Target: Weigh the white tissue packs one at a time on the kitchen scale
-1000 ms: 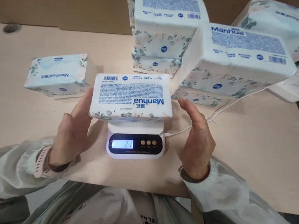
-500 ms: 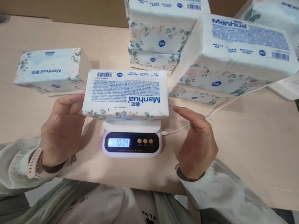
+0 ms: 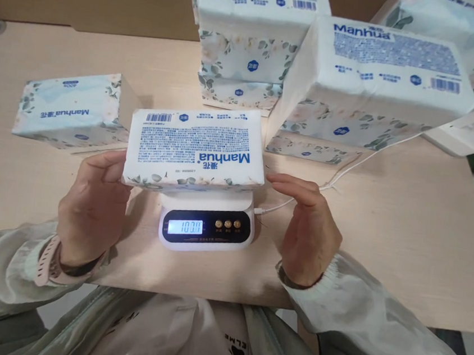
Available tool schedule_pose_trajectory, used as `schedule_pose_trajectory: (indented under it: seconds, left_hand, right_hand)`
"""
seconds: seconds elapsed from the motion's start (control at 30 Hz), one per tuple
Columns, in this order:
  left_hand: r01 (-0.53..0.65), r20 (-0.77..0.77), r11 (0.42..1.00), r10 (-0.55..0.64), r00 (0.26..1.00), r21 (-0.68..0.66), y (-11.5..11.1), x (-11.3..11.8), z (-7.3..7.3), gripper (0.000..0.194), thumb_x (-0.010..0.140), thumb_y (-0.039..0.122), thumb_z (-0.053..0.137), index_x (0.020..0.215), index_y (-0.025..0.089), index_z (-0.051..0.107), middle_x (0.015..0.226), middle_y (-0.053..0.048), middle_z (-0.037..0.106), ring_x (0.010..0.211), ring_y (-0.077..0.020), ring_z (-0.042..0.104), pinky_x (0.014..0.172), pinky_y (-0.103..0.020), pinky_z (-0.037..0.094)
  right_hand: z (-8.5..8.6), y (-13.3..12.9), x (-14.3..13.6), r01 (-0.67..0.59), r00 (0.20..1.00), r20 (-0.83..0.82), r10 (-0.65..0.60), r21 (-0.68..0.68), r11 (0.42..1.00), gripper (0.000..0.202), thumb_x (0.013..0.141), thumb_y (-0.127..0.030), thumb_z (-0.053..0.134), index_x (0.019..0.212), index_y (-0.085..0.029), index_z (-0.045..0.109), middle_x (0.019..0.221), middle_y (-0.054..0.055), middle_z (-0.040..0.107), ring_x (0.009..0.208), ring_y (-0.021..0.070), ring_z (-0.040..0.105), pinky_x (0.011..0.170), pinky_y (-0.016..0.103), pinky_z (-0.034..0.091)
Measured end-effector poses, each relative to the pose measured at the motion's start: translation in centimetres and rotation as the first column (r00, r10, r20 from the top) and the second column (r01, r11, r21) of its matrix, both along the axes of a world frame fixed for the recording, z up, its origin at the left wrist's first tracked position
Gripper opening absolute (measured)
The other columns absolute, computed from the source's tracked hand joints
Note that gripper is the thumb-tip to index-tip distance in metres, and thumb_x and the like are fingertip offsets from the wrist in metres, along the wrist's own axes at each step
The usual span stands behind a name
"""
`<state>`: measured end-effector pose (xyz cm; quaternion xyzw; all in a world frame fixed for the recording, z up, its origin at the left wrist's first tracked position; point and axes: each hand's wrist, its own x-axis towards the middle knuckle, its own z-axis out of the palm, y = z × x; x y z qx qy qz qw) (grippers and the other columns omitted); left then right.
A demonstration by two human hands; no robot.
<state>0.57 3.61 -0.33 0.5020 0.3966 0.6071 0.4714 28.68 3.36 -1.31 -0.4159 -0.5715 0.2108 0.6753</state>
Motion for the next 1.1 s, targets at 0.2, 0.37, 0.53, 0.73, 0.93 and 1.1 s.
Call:
schedule_pose_trajectory:
  seconds: [0.2, 0.37, 0.53, 0.73, 0.93, 1.1]
  left_hand:
    - [-0.004, 0.009, 1.000, 0.004, 1.000, -0.008, -0.04, -0.08, -0.16, 0.043, 0.105, 0.057, 0.056, 0.130, 0.027, 0.075, 0.149, -0.002, 0.072, 0.150, -0.0294, 0.060, 0.132, -0.049, 0.046]
    - [-0.010, 0.017, 1.000, 0.010, 1.000, -0.010, 0.07, 0.05, -0.54, 0.043, 0.104, 0.055, 0.058, 0.130, 0.026, 0.074, 0.144, -0.004, 0.074, 0.148, -0.0311, 0.061, 0.131, -0.052, 0.047]
    - [-0.013, 0.039, 1.000, 0.012, 0.999, 0.015, 0.05, 0.18, -0.59, 0.046, 0.106, 0.056, 0.055, 0.131, 0.023, 0.075, 0.138, -0.007, 0.077, 0.143, -0.0299, 0.065, 0.127, -0.049, 0.051]
    - [0.012, 0.014, 1.000, -0.012, 1.000, -0.027, 0.04, 0.08, -0.20, 0.038, 0.103, 0.050, 0.061, 0.130, 0.028, 0.076, 0.132, -0.004, 0.079, 0.142, -0.0279, 0.066, 0.127, -0.045, 0.053]
    - [0.010, 0.001, 1.000, -0.010, 1.000, 0.011, 0.16, 0.10, -0.40, 0.039, 0.106, 0.052, 0.057, 0.131, 0.028, 0.077, 0.132, -0.001, 0.080, 0.138, -0.0247, 0.069, 0.121, -0.040, 0.057]
    - [0.013, 0.005, 1.000, -0.013, 1.000, 0.006, 0.07, 0.16, -0.26, 0.040, 0.105, 0.054, 0.060, 0.130, 0.028, 0.076, 0.136, -0.002, 0.078, 0.138, -0.0255, 0.069, 0.123, -0.042, 0.056]
  right_hand:
    - [0.10, 0.00, -0.04, -0.005, 1.000, 0.019, 0.005, 0.011, 1.000, 0.041, 0.101, -0.020, 0.046, 0.115, -0.029, 0.083, 0.109, 0.006, 0.083, 0.109, 0.0263, 0.077, 0.099, 0.049, 0.059]
    - [0.36, -0.03, -0.18, 0.017, 1.000, -0.012, -0.018, -0.035, 0.999, 0.042, 0.102, -0.020, 0.044, 0.110, -0.029, 0.085, 0.106, 0.005, 0.084, 0.106, 0.0261, 0.077, 0.099, 0.050, 0.058]
    - [0.47, -0.07, -0.25, 0.003, 1.000, -0.031, -0.004, -0.041, 0.999, 0.040, 0.102, -0.023, 0.047, 0.110, -0.030, 0.086, 0.107, 0.003, 0.085, 0.106, 0.0253, 0.076, 0.099, 0.048, 0.055]
    - [0.58, -0.21, -0.05, -0.007, 1.000, -0.006, 0.006, -0.059, 0.998, 0.037, 0.107, -0.030, 0.049, 0.113, -0.032, 0.085, 0.109, 0.002, 0.085, 0.109, 0.0237, 0.077, 0.099, 0.046, 0.057]
    - [0.75, -0.43, 0.12, 0.035, 0.998, 0.051, -0.030, -0.099, 0.994, 0.036, 0.108, -0.042, 0.050, 0.111, -0.032, 0.084, 0.108, 0.004, 0.084, 0.108, 0.0265, 0.078, 0.099, 0.050, 0.059]
    - [0.78, -0.49, 0.15, 0.047, 0.997, 0.059, -0.040, -0.116, 0.992, 0.035, 0.107, -0.038, 0.051, 0.108, -0.028, 0.085, 0.108, 0.006, 0.085, 0.108, 0.0279, 0.078, 0.100, 0.053, 0.058]
